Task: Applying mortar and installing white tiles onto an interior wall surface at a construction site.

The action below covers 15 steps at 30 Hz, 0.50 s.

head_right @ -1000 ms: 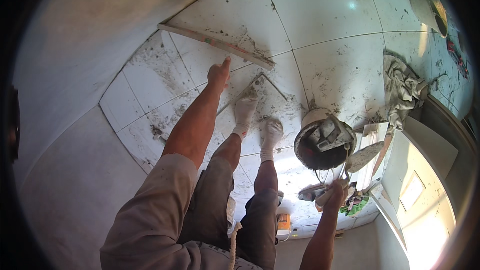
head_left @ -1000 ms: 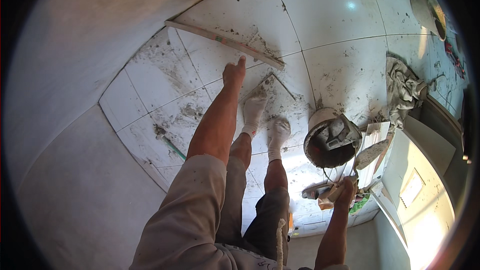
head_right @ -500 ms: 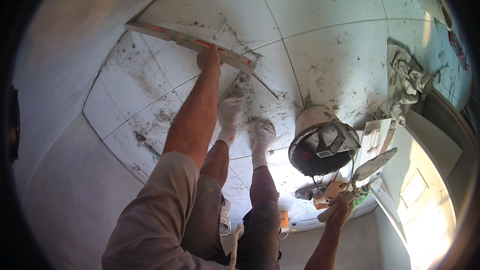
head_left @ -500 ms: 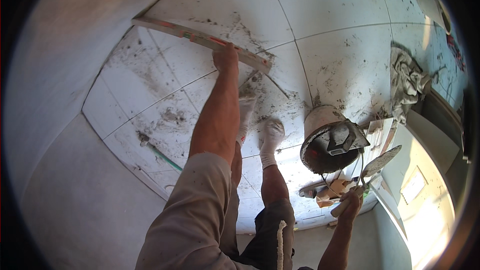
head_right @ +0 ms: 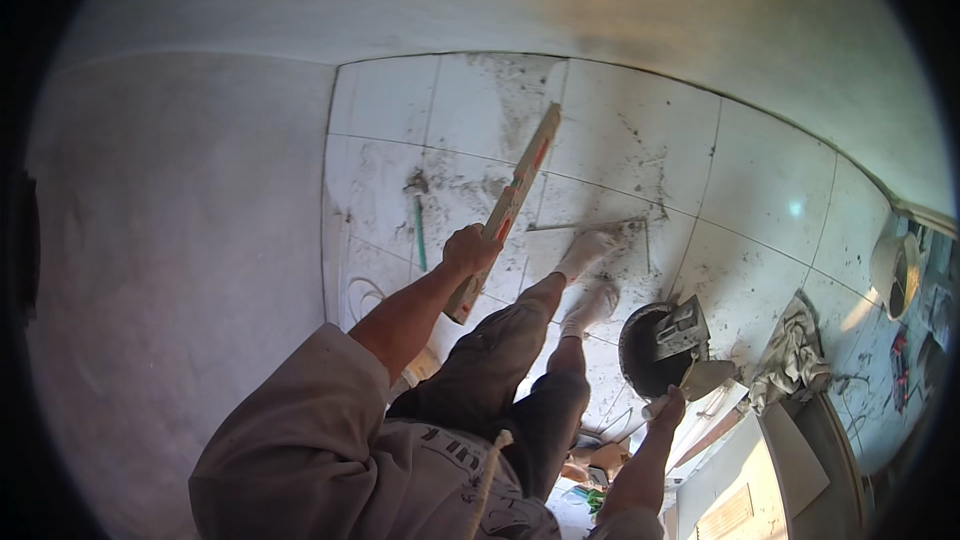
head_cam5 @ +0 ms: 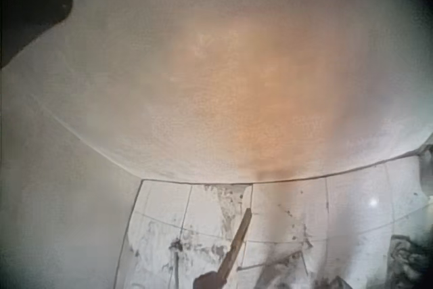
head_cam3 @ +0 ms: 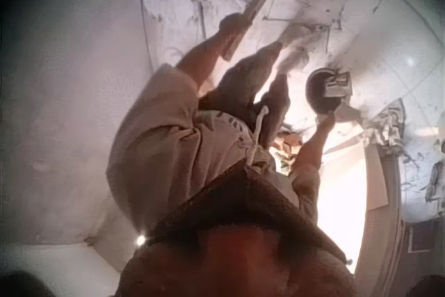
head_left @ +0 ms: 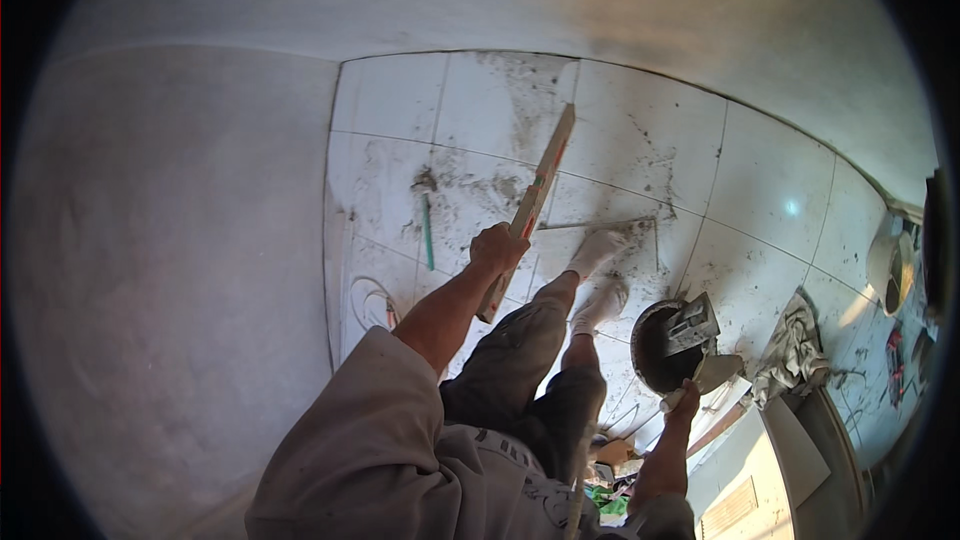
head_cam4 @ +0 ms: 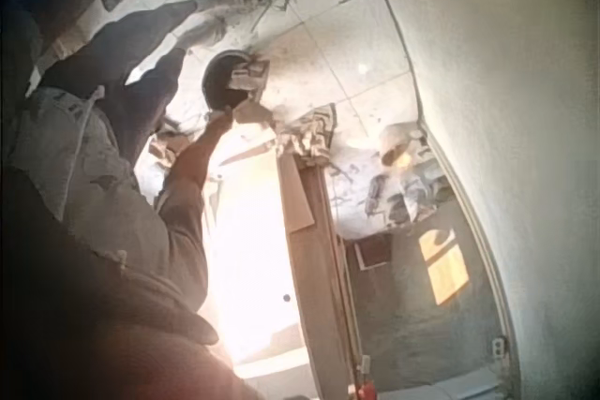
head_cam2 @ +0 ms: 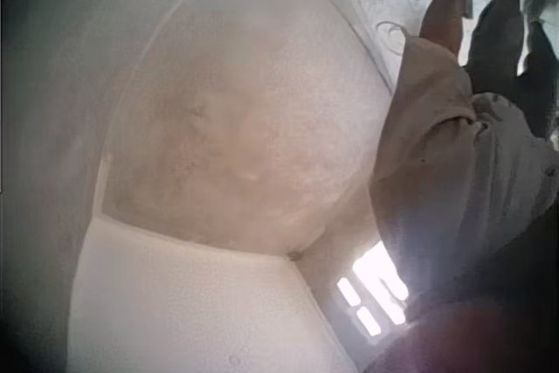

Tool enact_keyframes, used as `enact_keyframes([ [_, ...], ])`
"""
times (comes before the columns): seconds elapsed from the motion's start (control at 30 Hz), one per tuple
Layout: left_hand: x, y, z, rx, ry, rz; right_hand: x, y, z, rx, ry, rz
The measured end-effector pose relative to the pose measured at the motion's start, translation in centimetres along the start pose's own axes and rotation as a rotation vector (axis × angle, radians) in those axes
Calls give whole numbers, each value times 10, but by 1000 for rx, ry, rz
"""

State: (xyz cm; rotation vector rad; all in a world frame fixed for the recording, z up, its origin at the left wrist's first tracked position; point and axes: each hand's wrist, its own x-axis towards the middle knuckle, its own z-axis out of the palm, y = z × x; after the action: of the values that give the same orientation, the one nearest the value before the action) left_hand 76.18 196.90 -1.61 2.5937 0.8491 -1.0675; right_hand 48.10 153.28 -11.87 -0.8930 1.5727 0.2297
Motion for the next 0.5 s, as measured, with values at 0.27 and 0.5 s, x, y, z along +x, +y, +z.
enact_keyframes([
  [0.27,-77,-122,-59,287,17,137,-109,-49,-24,-206,-30,-14],
  [0.5,-138,-130,-56,285,-36,46,-184,-52,-59,-143,-12,-29],
])
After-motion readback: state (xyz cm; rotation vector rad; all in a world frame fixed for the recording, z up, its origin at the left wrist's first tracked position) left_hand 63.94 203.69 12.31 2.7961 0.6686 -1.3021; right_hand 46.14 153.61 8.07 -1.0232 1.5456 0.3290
